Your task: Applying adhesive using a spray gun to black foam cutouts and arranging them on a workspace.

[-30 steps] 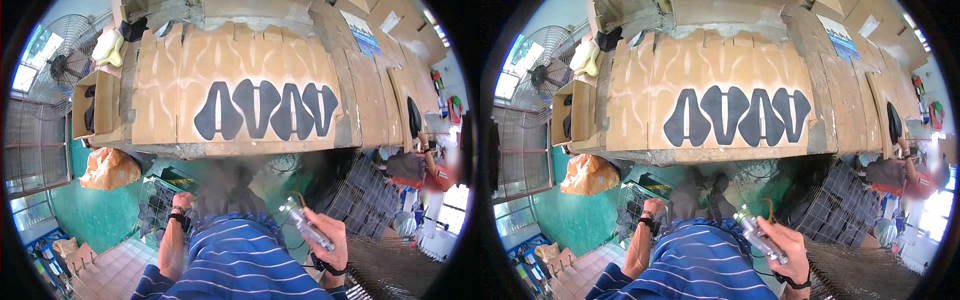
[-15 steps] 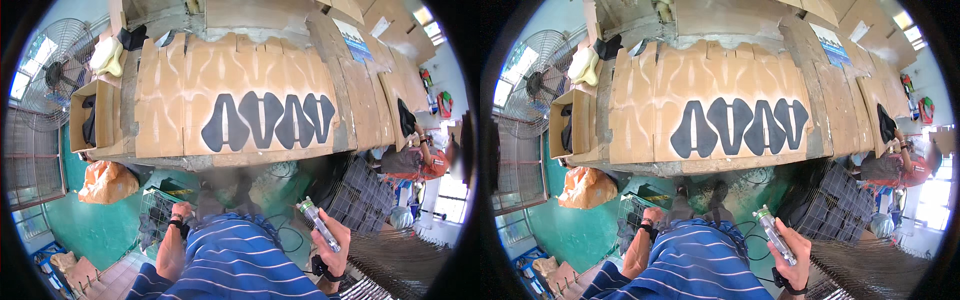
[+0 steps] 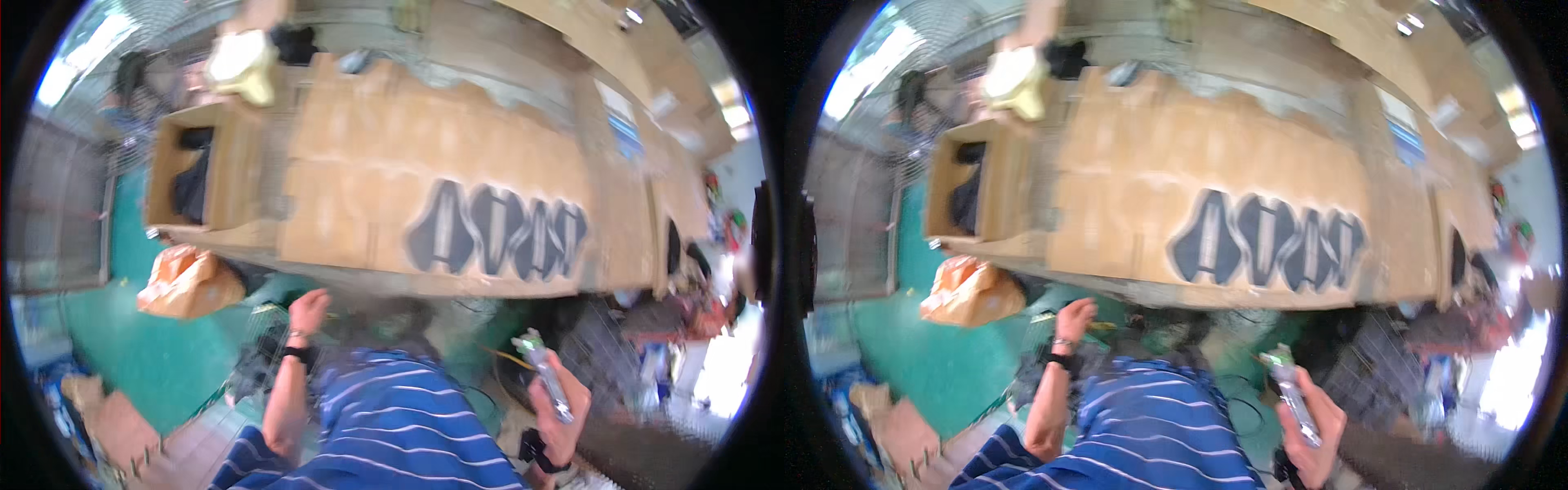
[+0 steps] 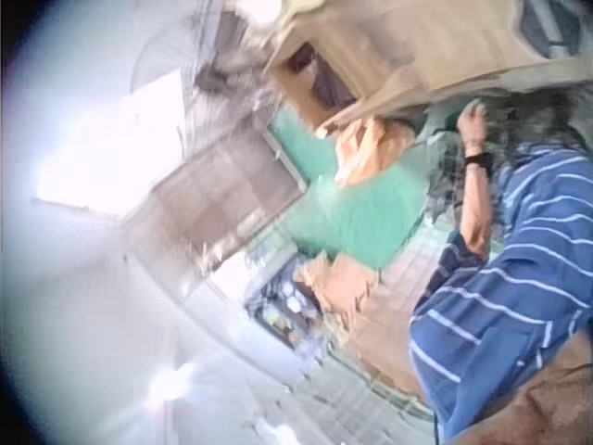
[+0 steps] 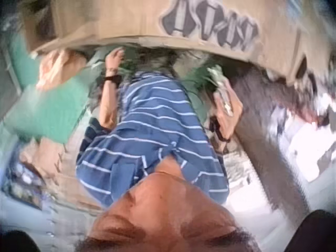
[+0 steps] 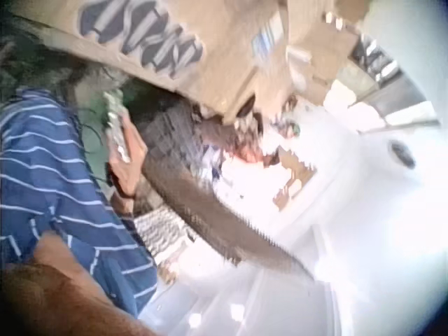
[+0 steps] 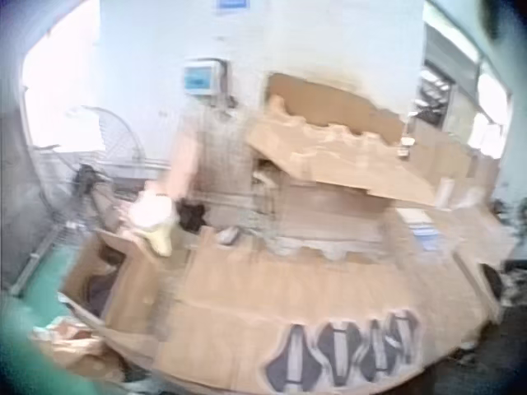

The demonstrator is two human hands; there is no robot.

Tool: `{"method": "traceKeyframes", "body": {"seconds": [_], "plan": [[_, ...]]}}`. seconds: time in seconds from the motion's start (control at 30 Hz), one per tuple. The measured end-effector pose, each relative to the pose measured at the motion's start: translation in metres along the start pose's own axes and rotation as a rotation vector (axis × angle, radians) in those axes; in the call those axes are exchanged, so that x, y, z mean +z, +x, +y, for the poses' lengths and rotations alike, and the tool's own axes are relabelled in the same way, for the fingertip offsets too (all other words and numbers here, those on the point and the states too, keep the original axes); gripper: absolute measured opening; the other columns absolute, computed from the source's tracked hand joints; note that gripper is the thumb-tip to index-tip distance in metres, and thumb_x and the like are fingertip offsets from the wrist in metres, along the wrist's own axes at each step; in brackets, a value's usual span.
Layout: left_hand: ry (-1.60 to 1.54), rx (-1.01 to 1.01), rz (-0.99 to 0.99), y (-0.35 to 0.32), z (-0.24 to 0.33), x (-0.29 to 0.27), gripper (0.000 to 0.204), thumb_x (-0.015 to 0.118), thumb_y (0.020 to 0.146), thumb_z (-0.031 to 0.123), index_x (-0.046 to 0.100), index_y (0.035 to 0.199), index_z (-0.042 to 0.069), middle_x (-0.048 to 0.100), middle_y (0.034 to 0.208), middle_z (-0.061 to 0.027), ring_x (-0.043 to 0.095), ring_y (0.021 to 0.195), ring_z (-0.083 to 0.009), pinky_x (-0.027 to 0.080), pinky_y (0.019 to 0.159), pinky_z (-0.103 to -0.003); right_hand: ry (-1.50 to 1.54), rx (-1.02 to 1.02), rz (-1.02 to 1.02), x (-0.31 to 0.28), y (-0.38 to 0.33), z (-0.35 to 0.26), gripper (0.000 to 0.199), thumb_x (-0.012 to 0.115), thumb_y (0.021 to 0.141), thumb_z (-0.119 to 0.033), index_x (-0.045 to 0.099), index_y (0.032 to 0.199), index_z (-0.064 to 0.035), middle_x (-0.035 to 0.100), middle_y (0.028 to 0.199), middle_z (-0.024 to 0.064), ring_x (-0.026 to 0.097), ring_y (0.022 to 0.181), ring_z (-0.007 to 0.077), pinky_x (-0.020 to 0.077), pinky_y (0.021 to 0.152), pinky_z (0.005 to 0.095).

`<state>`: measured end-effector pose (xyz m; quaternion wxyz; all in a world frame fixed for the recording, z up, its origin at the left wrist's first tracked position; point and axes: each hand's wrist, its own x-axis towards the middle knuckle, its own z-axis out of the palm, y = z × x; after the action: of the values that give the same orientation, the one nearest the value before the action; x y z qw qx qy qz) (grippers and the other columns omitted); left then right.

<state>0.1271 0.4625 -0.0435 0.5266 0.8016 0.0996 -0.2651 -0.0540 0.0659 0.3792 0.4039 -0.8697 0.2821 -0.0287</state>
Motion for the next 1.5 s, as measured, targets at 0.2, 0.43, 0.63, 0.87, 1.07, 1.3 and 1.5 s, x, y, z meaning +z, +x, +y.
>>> {"method": "traceKeyframes", "body": {"seconds": [0.2,0.43,0.63,0.87,1.07,1.3,1.5], "plan": [[0.005,0.533,0.574,0.054,0.151,-0.086,0.021,0.072,0.097,0.012,0.075,0.115,0.001,0.077,0.093,-0.0077,0.071,0.084,-0.0132,0.055,0.075,-0.029,-0.016,0.127,-0.062,0.042,0.010,-0.064,0.038,0.068,0.099,-0.010,0.065,0.131,0.0082,0.073,0.118,0.0162,0.068,0.105,0.0220,0.0518,0.095,0.0334],[0.463,0.398,0.723,0.157,0.188,-0.264,0.017,0.078,0.084,0.019,0.080,0.099,0.010,0.077,0.102,-0.0166,0.074,0.096,-0.0357,0.059,0.085,-0.045,0.080,0.143,-0.108,0.074,0.013,-0.086,0.037,0.072,0.097,-0.007,0.066,0.131,0.0064,0.074,0.116,0.0104,0.066,0.101,0.0163,0.0514,0.092,0.0305],[0.975,-0.165,0.464,0.224,0.179,-0.303,0.036,0.094,0.070,0.027,0.082,0.101,0.013,0.077,0.110,-0.0156,0.074,0.108,-0.0323,0.059,0.094,-0.043,0.048,0.085,-0.105,0.090,0.022,-0.081,0.036,0.071,0.098,-0.010,0.068,0.130,0.0042,0.074,0.106,0.0039,0.062,0.092,0.0097,0.0506,0.082,0.0261],[1.015,-0.086,0.487,0.225,0.193,-0.289,0.026,0.084,0.077,0.013,0.081,0.101,0.005,0.076,0.111,-0.0207,0.074,0.106,-0.0364,0.061,0.091,-0.044,0.046,0.082,-0.165,0.097,0.042,-0.070,0.036,0.068,0.098,-0.008,0.066,0.131,0.0058,0.073,0.107,0.0052,0.062,0.093,0.0109,0.0510,0.084,0.0278],[0.934,-0.079,0.654,0.227,0.171,-0.304,0.017,0.071,0.085,0.014,0.082,0.095,0.006,0.076,0.104,-0.0225,0.075,0.099,-0.0393,0.062,0.088,-0.046,-0.039,0.053,-0.253,0.088,0.056,-0.061,0.042,0.066,0.096,-0.005,0.062,0.137,0.0069,0.073,0.123,0.0169,0.068,0.110,0.0210,0.0523,0.096,0.0322],[0.646,0.308,0.899,0.185,0.208,-0.323,0.025,0.075,0.083,0.027,0.079,0.095,0.006,0.076,0.091,-0.0196,0.074,0.089,-0.0377,0.058,0.083,-0.046,0.061,0.120,-0.219,0.083,0.060,-0.021,0.051,0.070,0.093,-0.013,0.060,0.139,0.0071,0.070,0.105,0.0106,0.062,0.091,0.0162,0.0486,0.082,0.0268],[-0.701,0.432,0.320,0.118,0.254,-0.281,0.031,0.053,0.105,0.023,0.060,0.125,-0.001,0.070,0.100,-0.0107,0.070,0.092,-0.0230,0.058,0.086,-0.034,0.138,0.090,-0.188,0.090,0.067,-0.002,0.048,0.071,0.088,0.001,0.062,0.135,0.0078,0.074,0.100,0.0171,0.072,0.090,0.0190,0.0550,0.082,0.0306]]}}
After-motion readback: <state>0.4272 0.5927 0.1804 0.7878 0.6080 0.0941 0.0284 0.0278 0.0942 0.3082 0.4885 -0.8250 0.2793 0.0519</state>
